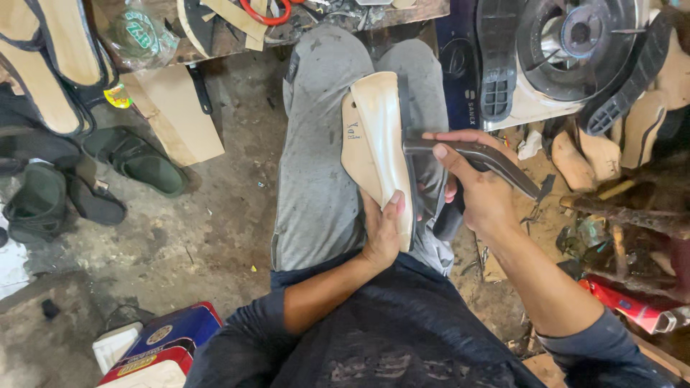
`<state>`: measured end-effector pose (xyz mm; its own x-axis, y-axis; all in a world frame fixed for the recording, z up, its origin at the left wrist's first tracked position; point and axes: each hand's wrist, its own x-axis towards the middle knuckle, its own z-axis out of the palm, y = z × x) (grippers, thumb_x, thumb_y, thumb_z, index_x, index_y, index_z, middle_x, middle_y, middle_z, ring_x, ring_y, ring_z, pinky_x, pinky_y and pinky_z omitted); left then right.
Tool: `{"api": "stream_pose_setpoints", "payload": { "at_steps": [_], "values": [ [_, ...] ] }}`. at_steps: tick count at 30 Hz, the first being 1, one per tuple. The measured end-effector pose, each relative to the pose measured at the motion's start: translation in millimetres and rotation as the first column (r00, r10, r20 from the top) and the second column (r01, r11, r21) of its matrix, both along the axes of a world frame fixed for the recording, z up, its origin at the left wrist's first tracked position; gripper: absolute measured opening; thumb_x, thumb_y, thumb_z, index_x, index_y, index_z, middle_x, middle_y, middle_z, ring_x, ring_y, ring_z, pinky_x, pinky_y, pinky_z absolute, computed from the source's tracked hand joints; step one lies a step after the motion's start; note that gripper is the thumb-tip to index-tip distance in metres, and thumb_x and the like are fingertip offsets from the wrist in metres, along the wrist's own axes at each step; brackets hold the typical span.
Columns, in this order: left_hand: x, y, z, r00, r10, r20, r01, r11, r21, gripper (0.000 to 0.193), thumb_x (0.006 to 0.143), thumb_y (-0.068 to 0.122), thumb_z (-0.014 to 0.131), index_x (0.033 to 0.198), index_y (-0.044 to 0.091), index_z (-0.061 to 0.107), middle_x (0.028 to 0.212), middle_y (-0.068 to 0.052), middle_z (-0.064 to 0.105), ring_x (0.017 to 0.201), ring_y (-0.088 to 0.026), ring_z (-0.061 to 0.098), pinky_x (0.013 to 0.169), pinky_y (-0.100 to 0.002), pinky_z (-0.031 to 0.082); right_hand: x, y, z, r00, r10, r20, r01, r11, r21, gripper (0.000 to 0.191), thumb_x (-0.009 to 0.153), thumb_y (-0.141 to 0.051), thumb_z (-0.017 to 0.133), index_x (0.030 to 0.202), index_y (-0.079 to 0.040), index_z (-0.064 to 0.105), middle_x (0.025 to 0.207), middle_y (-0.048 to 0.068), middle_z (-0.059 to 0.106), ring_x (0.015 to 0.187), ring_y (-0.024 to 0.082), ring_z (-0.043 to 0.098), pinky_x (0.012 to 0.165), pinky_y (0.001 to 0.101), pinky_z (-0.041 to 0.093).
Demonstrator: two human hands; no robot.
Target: The person uses a curved metal tool to scrape and smooth the edges of a beige shoe upper, then attaches a black rubber sole to the shoe. They repeat the scraping and fitting process on a second shoe upper.
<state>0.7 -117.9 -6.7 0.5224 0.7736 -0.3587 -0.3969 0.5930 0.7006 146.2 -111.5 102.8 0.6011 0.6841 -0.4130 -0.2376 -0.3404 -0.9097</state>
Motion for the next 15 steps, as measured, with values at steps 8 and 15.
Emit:
{"api": "stream_pose_setpoints", "payload": {
  "at_steps": [8,15],
  "values": [
    [1.2,-11.7,1.3,0.999,0.002,0.039,0.0,0.999,-0.042,0.057,0.104,0.029,0.049,0.15,0.008,0.024,0.127,-0.016,0.055,0.109,-0.027,0.068,0.066,-0.035,0.06,18.0,-10.8,-14.3,0.992,0.122,0.026,-0.125,0.983,0.135,0.021,0.094,-0.009,0.074,0.111,0.003,0.068,0.118,0.016,0.076,0.053,0.008,0.055,0.045,0.0219,0.045],
    [-0.8,-14.3,0.8,0.996,0.001,0.092,0.006,0.997,-0.077,0.058,0.104,0.028,0.05,0.152,0.007,0.026,0.128,-0.016,0.055,0.109,-0.029,0.068,0.064,-0.035,0.059,39.6,-15.2,-23.6,0.98,0.058,-0.191,-0.016,0.977,0.214,0.024,0.095,-0.013,0.07,0.114,0.001,0.067,0.121,0.018,0.075,0.054,0.012,0.058,0.047,0.0253,0.049]
  ]
}}
